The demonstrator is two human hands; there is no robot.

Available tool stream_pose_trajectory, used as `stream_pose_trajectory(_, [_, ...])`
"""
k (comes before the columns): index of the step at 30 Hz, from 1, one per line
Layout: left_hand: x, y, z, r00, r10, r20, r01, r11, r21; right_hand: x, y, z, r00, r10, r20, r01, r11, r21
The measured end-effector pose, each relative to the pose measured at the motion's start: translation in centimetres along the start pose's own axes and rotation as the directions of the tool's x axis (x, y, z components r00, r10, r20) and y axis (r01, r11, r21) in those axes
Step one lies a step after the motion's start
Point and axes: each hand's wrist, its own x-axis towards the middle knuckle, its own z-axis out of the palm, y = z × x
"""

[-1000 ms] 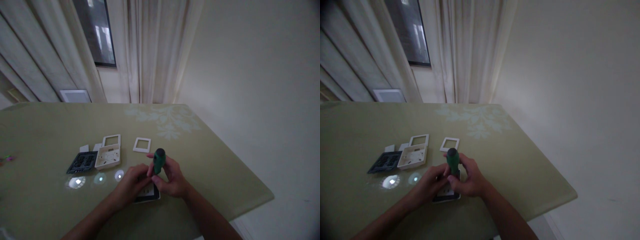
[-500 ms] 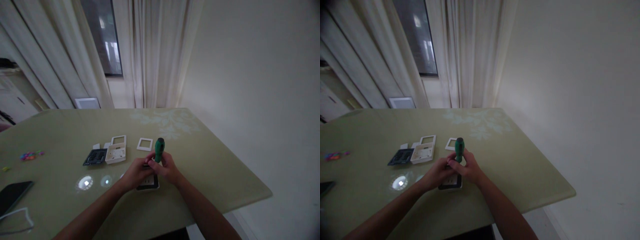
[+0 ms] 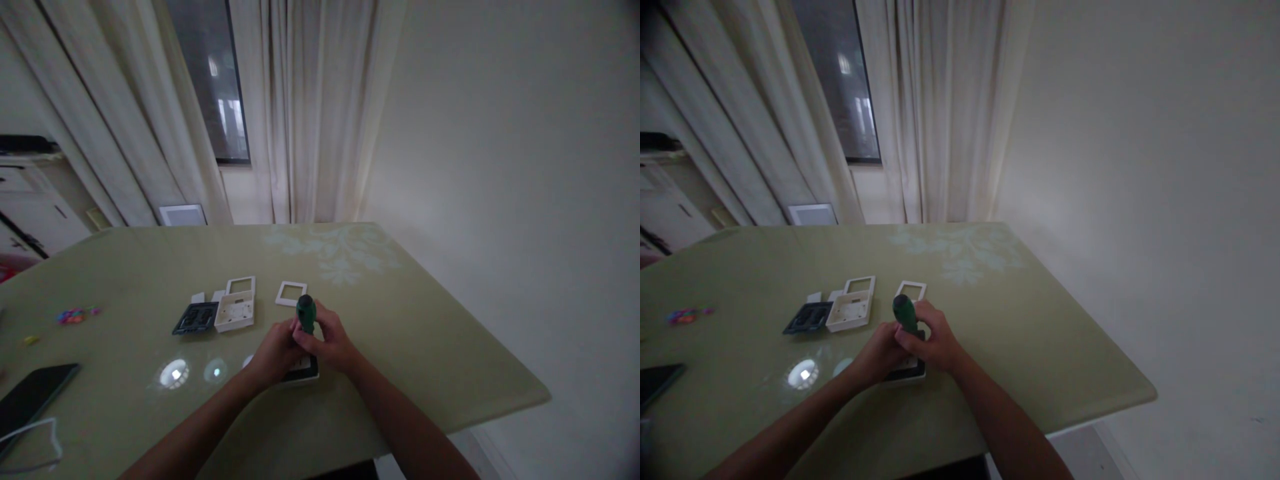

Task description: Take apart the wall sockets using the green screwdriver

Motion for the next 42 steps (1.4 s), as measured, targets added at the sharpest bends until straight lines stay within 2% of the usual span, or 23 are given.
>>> stream_pose_trajectory(5, [0.4, -0.3, 0.6, 0.999, 0.020, -0.033, -0.016, 0.995, 0.099, -0.1, 0.2, 0.1, 0.998, 0.034, -0.047, -0.034, 0.999, 0.008])
stream_pose_trajectory(9, [-1.0, 0.8, 0.8, 0.999, 0.054, -0.006, -0.051, 0.975, 0.214, 0.0, 0.7, 0.1, 0.986, 0.072, -0.148, -0.067, 0.997, 0.041])
stream_pose_trajectory(10, [-1.6, 1.1, 0.8, 0.999, 0.043, 0.022, -0.047, 0.959, 0.279, 0.1, 0.8, 0.1, 0.979, 0.084, -0.184, -0.075, 0.996, 0.053])
stream_pose_trajectory(13, [-3.3, 1.8, 0.4, 0.993, -0.065, 0.101, -0.001, 0.836, 0.548, 0.6, 1.3, -0.1, 0.945, 0.125, -0.302, -0.102, 0.991, 0.090])
stream_pose_trajectory(15, [-4.0, 2.0, 0.0, 0.986, -0.117, 0.116, 0.023, 0.795, 0.607, 0.9, 1.7, -0.4, 0.912, 0.166, -0.375, -0.130, 0.984, 0.120])
stream_pose_trajectory(21, [-3.5, 2.8, -1.3, 0.969, -0.143, 0.200, 0.008, 0.833, 0.554, 1.6, 3.8, -1.0, 0.800, 0.316, -0.509, -0.223, 0.946, 0.236])
stream_pose_trajectory(25, [-2.6, 4.2, -2.5, 0.950, -0.153, 0.273, -0.035, 0.816, 0.578, 1.7, 4.9, -1.3, 0.757, 0.377, -0.534, -0.259, 0.923, 0.285])
stream_pose_trajectory(30, [-1.4, 4.8, -3.8, 0.918, -0.148, 0.367, -0.088, 0.827, 0.555, 1.6, 5.4, -1.3, 0.750, 0.397, -0.529, -0.274, 0.914, 0.298])
stream_pose_trajectory(35, [-0.6, 3.4, -4.1, 0.894, -0.176, 0.413, -0.037, 0.888, 0.458, 1.6, 5.4, -1.2, 0.759, 0.389, -0.523, -0.268, 0.918, 0.293])
stream_pose_trajectory(42, [-0.1, 2.5, -3.9, 0.915, -0.180, 0.361, 0.027, 0.920, 0.391, 1.6, 5.4, -1.2, 0.764, 0.379, -0.522, -0.268, 0.923, 0.278])
